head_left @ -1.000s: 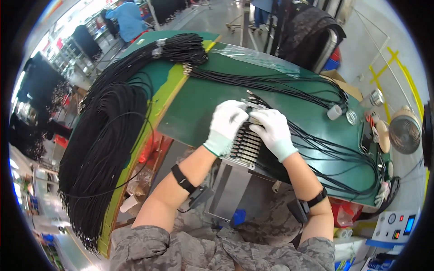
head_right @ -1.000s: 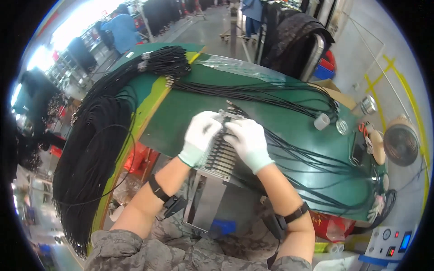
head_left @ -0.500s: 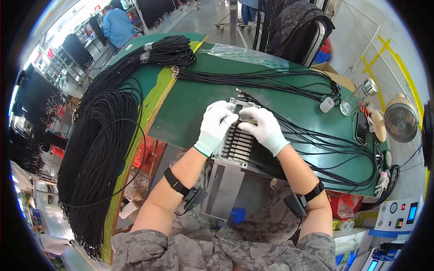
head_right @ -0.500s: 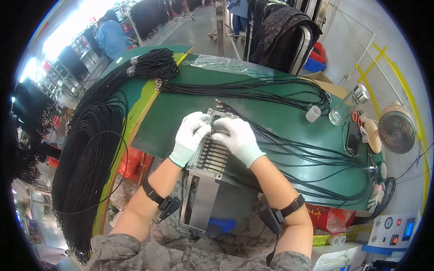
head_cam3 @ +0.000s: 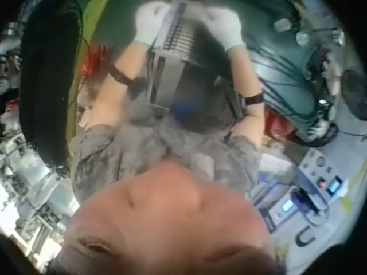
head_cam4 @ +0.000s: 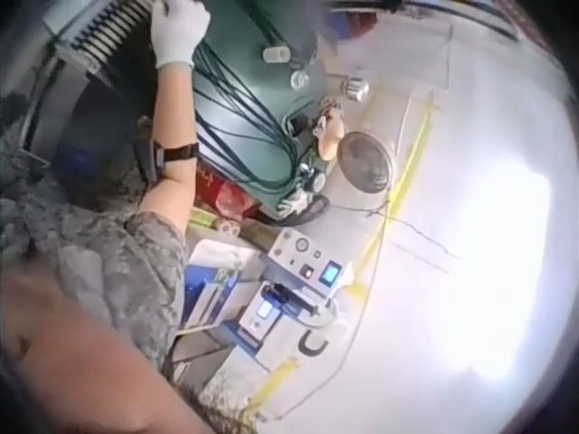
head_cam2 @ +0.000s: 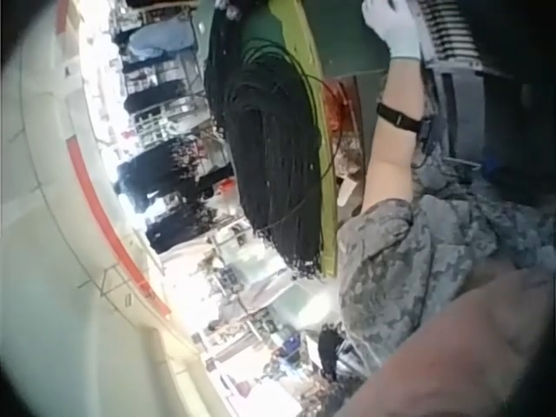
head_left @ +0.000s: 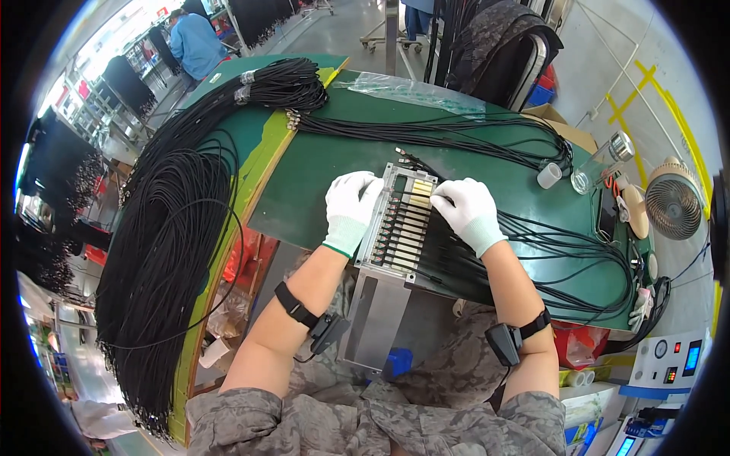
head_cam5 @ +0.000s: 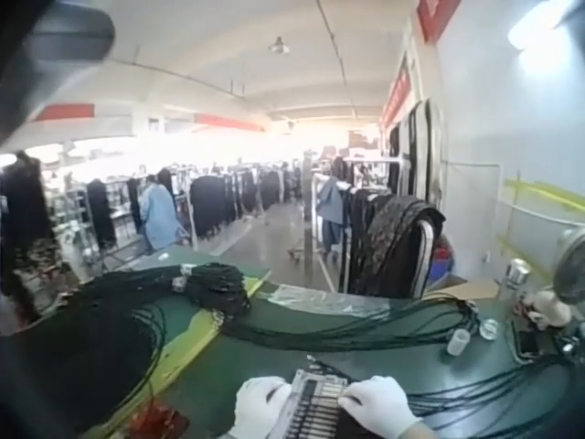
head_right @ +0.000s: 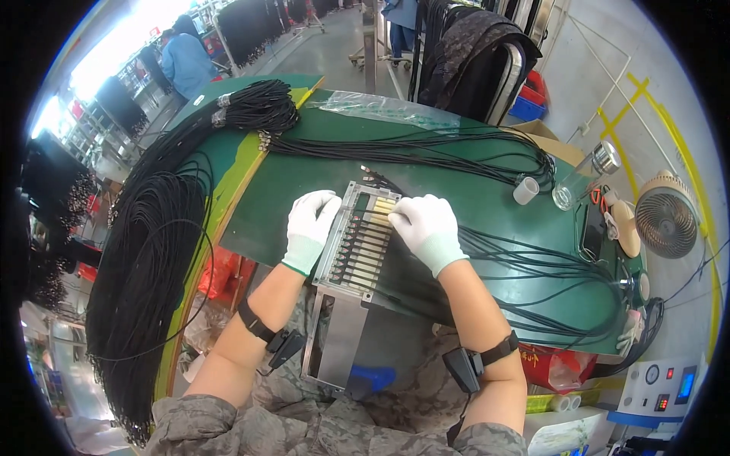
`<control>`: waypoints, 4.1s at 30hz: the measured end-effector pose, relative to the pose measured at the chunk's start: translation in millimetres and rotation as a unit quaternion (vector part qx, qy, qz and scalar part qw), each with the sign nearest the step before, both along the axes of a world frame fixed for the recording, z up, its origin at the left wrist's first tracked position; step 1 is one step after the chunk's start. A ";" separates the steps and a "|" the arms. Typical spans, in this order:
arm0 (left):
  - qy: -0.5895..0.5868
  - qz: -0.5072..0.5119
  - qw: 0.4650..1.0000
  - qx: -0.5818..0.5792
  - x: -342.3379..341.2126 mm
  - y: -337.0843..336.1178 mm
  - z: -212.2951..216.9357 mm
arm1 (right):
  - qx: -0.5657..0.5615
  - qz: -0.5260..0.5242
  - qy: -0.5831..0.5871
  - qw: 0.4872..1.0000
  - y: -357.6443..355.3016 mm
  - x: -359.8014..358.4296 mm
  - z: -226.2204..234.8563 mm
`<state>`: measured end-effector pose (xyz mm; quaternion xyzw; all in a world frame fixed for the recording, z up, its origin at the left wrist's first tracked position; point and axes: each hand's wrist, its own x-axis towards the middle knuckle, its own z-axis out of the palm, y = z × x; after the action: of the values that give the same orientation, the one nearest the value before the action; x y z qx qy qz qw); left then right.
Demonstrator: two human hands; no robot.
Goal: Assembling electrical wiring harnesses by inserting individual cable ends into a metal alignment fixture.
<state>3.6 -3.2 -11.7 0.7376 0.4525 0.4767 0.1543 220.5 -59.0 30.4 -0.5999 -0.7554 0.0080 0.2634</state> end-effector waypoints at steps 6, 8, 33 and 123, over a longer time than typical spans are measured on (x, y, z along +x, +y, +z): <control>0.038 0.008 0.996 -0.075 -2.3 2.1 1.9 | -0.026 -0.032 -0.032 0.999 -2.6 5.7 -0.6; 0.059 0.004 0.996 -0.072 -3.4 3.8 -1.4 | -0.031 -0.034 -0.031 0.998 -2.6 5.4 -1.1; 0.320 -0.106 0.941 -0.010 23.0 -8.5 8.6 | 0.023 -0.068 -0.049 0.996 15.1 15.1 -1.8; -0.058 -0.129 0.982 -0.122 16.6 19.9 -6.8 | -0.038 0.029 0.099 0.994 19.7 29.1 2.5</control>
<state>20.2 16.6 -18.5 0.7367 0.3987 0.4358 0.3291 249.6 -39.3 32.9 -0.5840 -0.7417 0.1036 0.3131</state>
